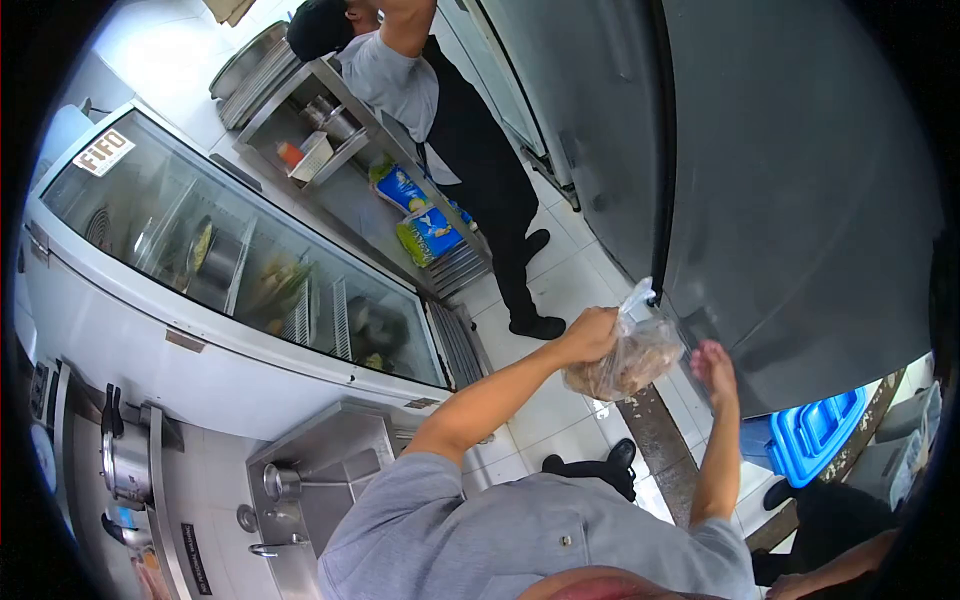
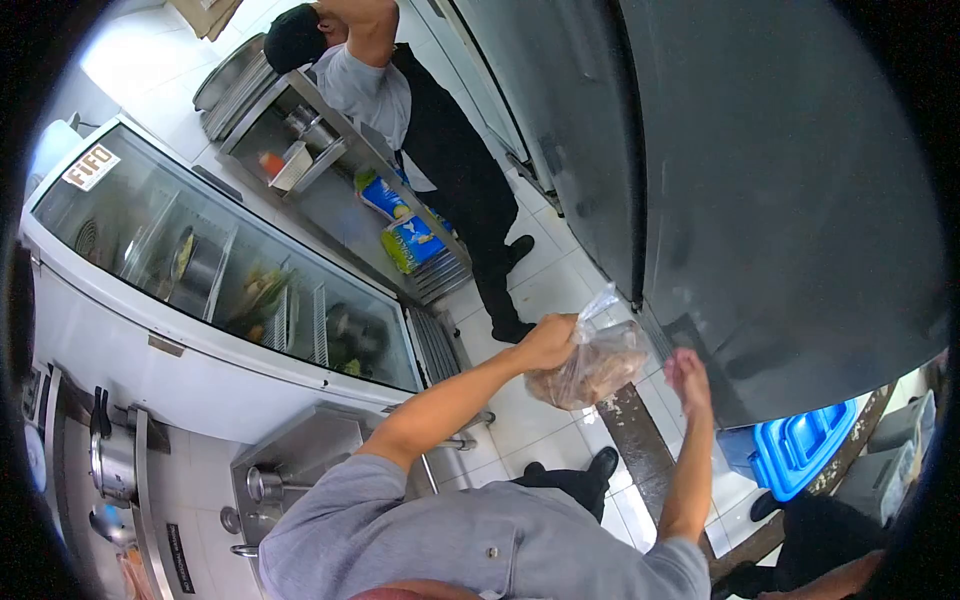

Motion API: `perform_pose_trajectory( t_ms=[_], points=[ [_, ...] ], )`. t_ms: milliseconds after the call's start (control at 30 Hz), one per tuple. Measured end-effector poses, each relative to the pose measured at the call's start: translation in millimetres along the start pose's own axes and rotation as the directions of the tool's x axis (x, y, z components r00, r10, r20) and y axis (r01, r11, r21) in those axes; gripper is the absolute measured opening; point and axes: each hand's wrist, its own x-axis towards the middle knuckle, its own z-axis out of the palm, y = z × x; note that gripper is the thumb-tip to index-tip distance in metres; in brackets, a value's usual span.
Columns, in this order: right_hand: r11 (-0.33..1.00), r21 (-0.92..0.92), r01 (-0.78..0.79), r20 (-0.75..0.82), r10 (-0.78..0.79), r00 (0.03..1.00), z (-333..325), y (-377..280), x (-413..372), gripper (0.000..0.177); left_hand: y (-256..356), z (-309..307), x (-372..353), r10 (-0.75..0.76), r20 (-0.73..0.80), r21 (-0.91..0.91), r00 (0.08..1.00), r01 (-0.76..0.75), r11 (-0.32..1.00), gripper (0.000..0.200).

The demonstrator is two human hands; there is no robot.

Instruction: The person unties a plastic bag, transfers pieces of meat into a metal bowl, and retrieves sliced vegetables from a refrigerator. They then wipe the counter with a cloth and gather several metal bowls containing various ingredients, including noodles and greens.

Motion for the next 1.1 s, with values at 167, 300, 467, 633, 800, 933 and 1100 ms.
perform_pose_trajectory(
  t_ms=[167,300,467,633,800,933,1100],
  points=[
    [0.986,0.068,-0.15,-0.194,0.16,0.968,-2,85,-36,0.02,49,-25,10,-0.316,-0.128,-0.234,0.94,0.281,0.931,0.024],
    [0.998,-0.066,-0.009,-0.06,0.005,0.998,44,89,-57,0.024,78,-34,24,-0.171,-0.218,-0.096,0.961,0.154,0.983,0.027],
    [0.946,-0.045,0.322,0.201,-0.307,0.93,112,44,-57,0.039,105,-55,32,-0.023,-0.083,0.445,0.996,0.057,0.894,0.022],
    [0.938,0.206,0.28,0.109,-0.306,0.946,147,-3,-48,0.034,110,-72,36,0.077,0.128,0.555,0.989,-0.136,0.821,0.017],
    [0.729,0.656,0.197,0.034,-0.289,0.957,141,-37,8,0.046,112,-76,44,0.085,0.168,0.537,0.982,-0.164,0.828,0.017],
    [0.561,0.791,-0.246,0.414,-0.194,0.889,129,-43,-25,0.09,98,-74,53,0.056,0.022,0.321,0.998,-0.06,0.945,0.02],
    [0.515,0.854,-0.069,0.372,-0.515,0.772,136,-20,-62,0.106,81,-39,64,-0.14,-0.065,-0.054,0.988,0.136,0.989,0.025]
  ],
)
